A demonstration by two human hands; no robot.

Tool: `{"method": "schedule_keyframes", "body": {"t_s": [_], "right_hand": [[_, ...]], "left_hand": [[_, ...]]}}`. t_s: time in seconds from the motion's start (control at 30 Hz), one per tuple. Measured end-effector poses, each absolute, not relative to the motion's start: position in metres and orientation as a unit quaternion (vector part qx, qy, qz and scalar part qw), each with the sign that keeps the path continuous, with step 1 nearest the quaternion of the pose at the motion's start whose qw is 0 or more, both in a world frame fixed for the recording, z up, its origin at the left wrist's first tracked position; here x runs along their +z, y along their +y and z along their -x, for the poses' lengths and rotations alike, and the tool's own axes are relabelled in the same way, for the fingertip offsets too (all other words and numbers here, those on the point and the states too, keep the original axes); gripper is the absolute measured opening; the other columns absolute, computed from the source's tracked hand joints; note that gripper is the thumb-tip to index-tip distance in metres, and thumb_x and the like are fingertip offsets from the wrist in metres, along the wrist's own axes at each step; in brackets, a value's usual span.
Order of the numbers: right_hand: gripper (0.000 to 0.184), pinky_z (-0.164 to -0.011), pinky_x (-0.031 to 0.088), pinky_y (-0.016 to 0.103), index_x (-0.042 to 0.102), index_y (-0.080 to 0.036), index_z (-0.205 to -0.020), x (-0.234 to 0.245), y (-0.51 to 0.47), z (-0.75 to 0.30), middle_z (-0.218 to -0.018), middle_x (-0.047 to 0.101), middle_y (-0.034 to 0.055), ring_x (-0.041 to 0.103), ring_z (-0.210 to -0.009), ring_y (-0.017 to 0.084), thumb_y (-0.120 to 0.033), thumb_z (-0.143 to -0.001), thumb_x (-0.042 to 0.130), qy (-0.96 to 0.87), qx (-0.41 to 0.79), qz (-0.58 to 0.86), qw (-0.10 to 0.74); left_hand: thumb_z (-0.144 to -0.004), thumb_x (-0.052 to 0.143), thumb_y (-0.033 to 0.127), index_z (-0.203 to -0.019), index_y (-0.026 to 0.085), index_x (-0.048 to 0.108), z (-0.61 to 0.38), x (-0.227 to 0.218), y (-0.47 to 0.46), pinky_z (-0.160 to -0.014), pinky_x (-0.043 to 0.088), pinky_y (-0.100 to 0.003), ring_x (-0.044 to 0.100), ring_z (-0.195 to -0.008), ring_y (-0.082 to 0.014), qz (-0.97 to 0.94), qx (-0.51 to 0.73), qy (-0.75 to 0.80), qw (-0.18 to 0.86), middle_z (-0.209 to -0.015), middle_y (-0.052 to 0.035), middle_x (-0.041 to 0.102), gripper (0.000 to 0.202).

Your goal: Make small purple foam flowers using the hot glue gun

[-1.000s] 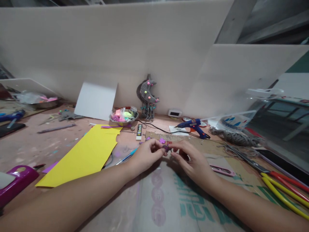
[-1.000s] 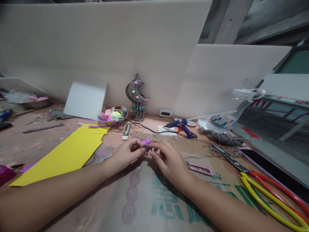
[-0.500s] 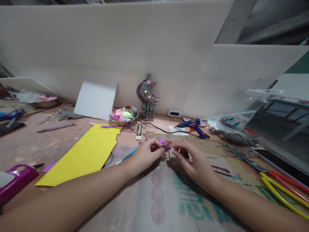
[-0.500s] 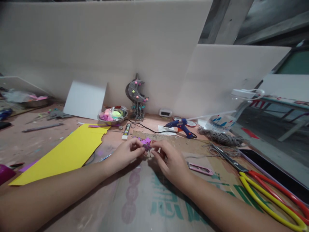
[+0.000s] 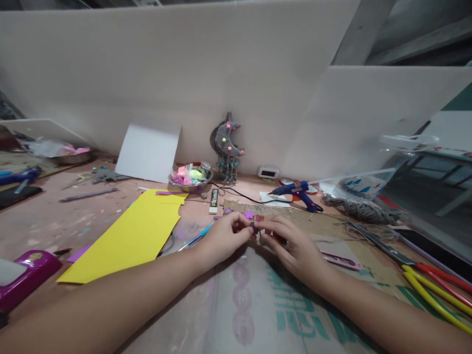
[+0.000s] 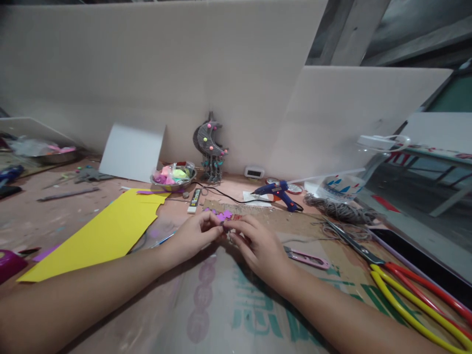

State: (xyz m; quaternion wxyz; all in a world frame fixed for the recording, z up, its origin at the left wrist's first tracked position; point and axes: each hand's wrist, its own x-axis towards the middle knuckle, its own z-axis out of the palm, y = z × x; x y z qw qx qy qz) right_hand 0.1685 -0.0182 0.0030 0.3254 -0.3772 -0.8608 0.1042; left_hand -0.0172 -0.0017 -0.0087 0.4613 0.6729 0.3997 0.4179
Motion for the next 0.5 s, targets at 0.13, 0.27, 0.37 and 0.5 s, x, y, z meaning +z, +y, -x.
{"method": "schedule_keyframes", "body": {"t_s": [0.13, 0.27, 0.37, 0.5], "right_hand": [[0.012, -0.062, 0.046, 0.028, 0.053, -0.02, -0.096, 0.0, -0.0198, -0.1677, -0.077, 0.057, 0.0031, 0.054, -0.066, 0.014, -0.027, -0.089, 0.046, -0.813, 0.13, 0.417, 0.386], [0.017, -0.061, 0.046, 0.028, 0.052, -0.019, -0.096, -0.0006, -0.0159, -0.1673, -0.075, 0.058, 0.0028, 0.055, -0.066, 0.015, -0.033, -0.087, 0.049, -0.778, 0.158, 0.466, 0.392], [0.021, -0.07, 0.048, 0.031, 0.06, -0.019, -0.097, 0.0025, -0.0116, -0.1667, -0.087, 0.065, 0.006, 0.06, -0.078, 0.018, -0.034, -0.086, 0.049, -0.789, 0.163, 0.466, 0.366], [0.018, -0.077, 0.046, 0.032, 0.065, -0.02, -0.084, 0.0068, -0.0107, -0.165, -0.089, 0.068, 0.0052, 0.061, -0.084, 0.019, -0.03, -0.085, 0.05, -0.799, 0.176, 0.449, 0.358]], "left_hand": [[-0.077, 0.056, 0.024, -0.075, 0.016, 0.051, 0.016, -0.0072, -0.0024, -0.065, 0.045, -0.024, 0.06, -0.07, -0.0131, -0.638, 0.424, 0.397, 0.506, -0.072, -0.0021, 0.065, 0.01], [-0.077, 0.059, 0.029, -0.075, 0.015, 0.052, 0.0155, -0.0097, -0.0012, -0.065, 0.045, -0.024, 0.061, -0.07, -0.0133, -0.629, 0.43, 0.39, 0.518, -0.073, -0.0033, 0.065, 0.015], [-0.078, 0.059, 0.033, -0.078, 0.015, 0.052, 0.0158, -0.0131, 0.0005, -0.064, 0.045, -0.023, 0.061, -0.07, -0.0129, -0.631, 0.436, 0.37, 0.525, -0.075, -0.0034, 0.065, 0.019], [-0.078, 0.058, 0.035, -0.078, 0.015, 0.051, 0.0159, -0.0139, -0.0004, -0.066, 0.046, -0.025, 0.06, -0.07, -0.0127, -0.628, 0.432, 0.344, 0.548, -0.076, -0.0034, 0.065, 0.021]]}}
